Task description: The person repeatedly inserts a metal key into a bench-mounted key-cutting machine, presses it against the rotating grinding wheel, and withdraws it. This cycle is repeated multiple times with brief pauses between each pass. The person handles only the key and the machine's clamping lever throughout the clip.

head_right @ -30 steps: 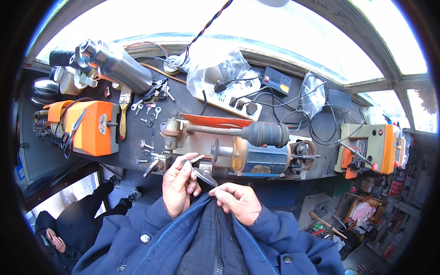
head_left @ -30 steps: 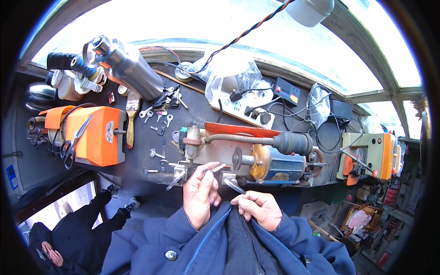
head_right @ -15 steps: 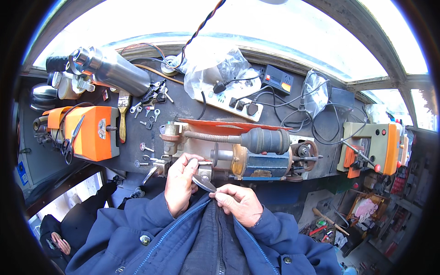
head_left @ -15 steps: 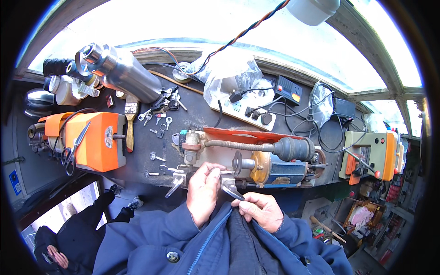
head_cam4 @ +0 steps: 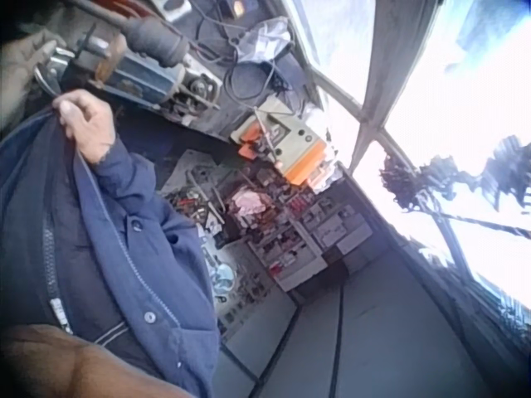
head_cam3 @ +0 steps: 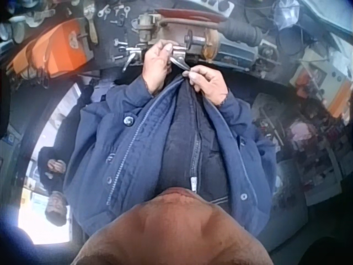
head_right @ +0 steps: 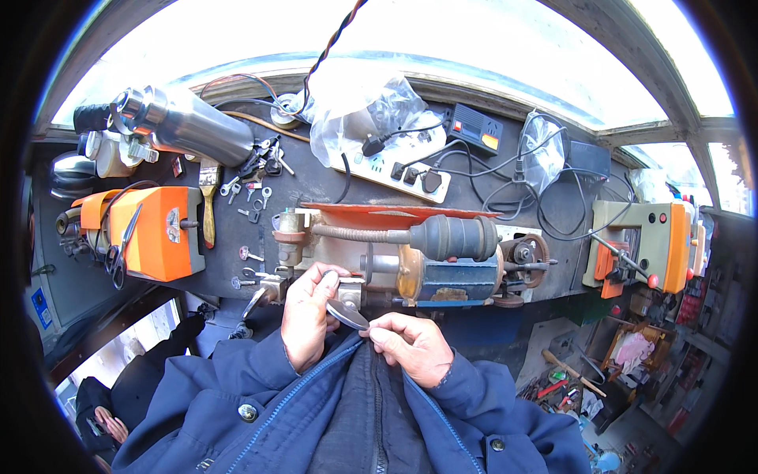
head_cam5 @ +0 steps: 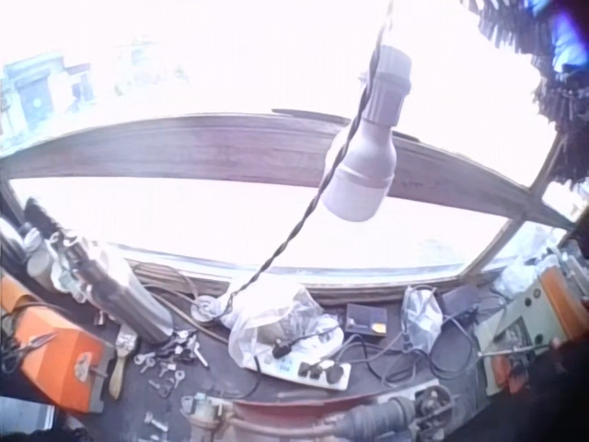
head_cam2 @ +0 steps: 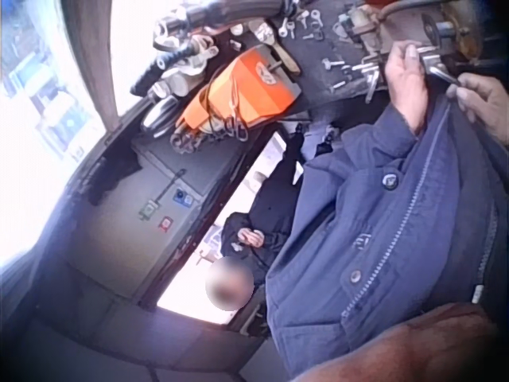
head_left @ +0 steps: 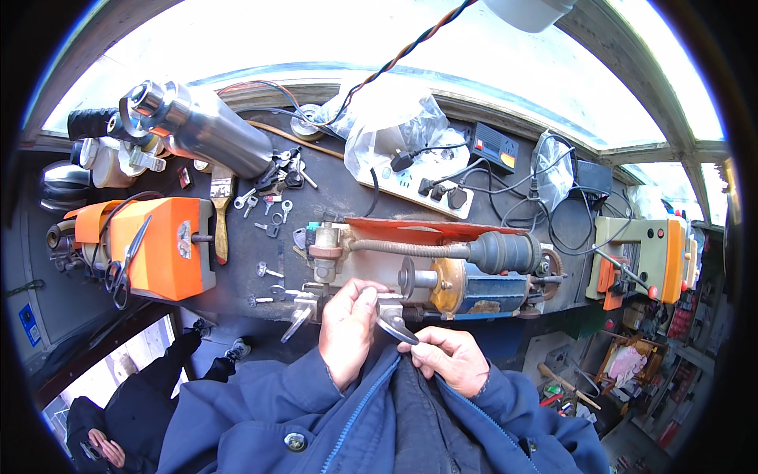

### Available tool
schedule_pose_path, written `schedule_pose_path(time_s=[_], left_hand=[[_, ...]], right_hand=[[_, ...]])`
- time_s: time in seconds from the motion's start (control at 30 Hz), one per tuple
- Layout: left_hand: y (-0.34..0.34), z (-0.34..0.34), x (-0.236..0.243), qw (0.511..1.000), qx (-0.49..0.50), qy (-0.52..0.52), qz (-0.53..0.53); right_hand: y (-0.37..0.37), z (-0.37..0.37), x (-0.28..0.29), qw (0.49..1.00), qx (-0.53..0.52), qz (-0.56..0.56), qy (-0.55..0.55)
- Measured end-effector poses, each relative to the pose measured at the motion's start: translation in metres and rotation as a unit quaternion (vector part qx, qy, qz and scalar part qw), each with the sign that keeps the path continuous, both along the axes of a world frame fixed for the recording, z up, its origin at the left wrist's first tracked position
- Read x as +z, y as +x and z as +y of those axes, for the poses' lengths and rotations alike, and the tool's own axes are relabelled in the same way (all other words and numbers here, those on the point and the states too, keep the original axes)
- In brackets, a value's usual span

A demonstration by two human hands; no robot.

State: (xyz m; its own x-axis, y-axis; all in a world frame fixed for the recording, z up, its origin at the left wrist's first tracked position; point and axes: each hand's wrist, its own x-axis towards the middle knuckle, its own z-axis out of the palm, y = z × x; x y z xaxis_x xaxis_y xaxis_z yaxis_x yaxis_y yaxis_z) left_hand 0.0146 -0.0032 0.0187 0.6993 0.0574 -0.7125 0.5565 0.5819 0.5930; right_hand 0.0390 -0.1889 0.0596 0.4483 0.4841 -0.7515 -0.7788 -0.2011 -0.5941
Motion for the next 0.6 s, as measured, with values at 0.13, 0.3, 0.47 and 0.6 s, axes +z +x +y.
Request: schedule_pose_path(time_s=[0.13,0.3,0.47,0.6], left_hand=[[0.0007,-0.0009,0.0009,1.0,0.005,0.003,0.006],[0.0024,-0.0002,0.003,1.0,0.002,0.006,0.022],[0.0023,0.0003,0.0043,0.999,0.001,0.003,0.037],[-0.0006,0.0033,0.0051,1.0,-0.017,0.005,0.025]], right_hand=[[-0.0006,0.0005,0.0002,1.0,0.005,0.001,-0.007],[-0.0025,-0.0005,0.0012,1.0,0.001,-0.001,-0.005],[-0.0043,0.0003,0.0025,1.0,-0.001,-0.006,-0.008],[-0.0065,0.0014,0.003,1.0,-0.012,-0.007,-0.009]])
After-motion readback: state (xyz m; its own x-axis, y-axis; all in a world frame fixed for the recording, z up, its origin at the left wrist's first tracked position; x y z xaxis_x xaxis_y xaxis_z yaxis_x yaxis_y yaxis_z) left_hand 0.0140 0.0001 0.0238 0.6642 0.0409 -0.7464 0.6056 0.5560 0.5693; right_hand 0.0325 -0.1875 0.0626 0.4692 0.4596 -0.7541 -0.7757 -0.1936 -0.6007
